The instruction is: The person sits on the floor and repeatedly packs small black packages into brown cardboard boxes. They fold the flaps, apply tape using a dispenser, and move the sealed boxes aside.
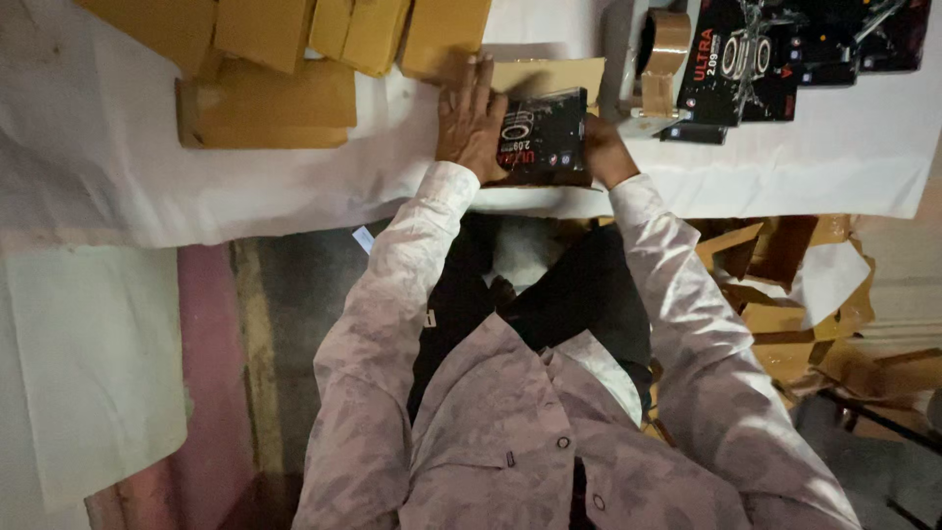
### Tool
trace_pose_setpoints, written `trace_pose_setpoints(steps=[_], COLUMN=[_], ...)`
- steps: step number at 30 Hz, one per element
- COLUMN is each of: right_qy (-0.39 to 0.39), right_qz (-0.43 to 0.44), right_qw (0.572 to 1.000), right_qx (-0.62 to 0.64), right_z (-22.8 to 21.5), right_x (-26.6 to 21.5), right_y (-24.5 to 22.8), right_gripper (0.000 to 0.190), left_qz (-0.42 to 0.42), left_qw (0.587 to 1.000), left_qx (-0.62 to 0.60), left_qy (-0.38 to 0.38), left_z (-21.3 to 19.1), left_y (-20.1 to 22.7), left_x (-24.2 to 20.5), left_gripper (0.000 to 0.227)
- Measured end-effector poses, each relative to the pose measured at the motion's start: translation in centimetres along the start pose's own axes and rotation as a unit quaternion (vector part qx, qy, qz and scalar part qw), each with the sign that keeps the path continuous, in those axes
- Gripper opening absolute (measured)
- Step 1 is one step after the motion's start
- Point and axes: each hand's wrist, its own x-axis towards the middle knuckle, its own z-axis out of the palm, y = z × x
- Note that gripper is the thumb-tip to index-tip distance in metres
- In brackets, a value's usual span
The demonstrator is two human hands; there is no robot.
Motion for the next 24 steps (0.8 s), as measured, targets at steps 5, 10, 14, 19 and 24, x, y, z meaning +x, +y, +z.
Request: trace_pose_setpoints(steps=[5, 10, 14, 19, 24], right_qy=[-0.137, -0.07, -0.013, 0.098, 0.055], right_qz=[-0.203, -0.239, -0.203, -0.094, -0.067], right_qw=[0.894, 0.843, 0.898, 0.976, 0.996], right_qx=[-0.374, -0.476, -0.391, -0.172, -0.025], right_z=[-0.5, -3.1, -6.3, -3.6, 1.0], right_x=[0.1, -1.3, -4.1, -6.5, -6.6], right_y=[-2.9, -6.5, -9.0, -11.2, -12.6], right_gripper=[0.028, 0.014, 0.016, 0.019, 0.045], left_qz=[-0.008, -0.051, -0.022, -0.01, -0.035], left_qw=[0.993, 0.989, 0.966, 0.971, 0.959], left_qx=[0.106, 0.102, 0.206, 0.239, -0.214], left_qy=[-0.045, -0.089, 0.153, -0.005, 0.182], left_z=[-0.2, 1.4, 3.5, 2.6, -0.5], left_y=[1.0, 0.4, -0.5, -1.7, -3.2], left_x=[0.5, 0.7, 0.5, -0.1, -4.9], left_gripper=[0.113, 0.101, 0.059, 0.028, 0.098])
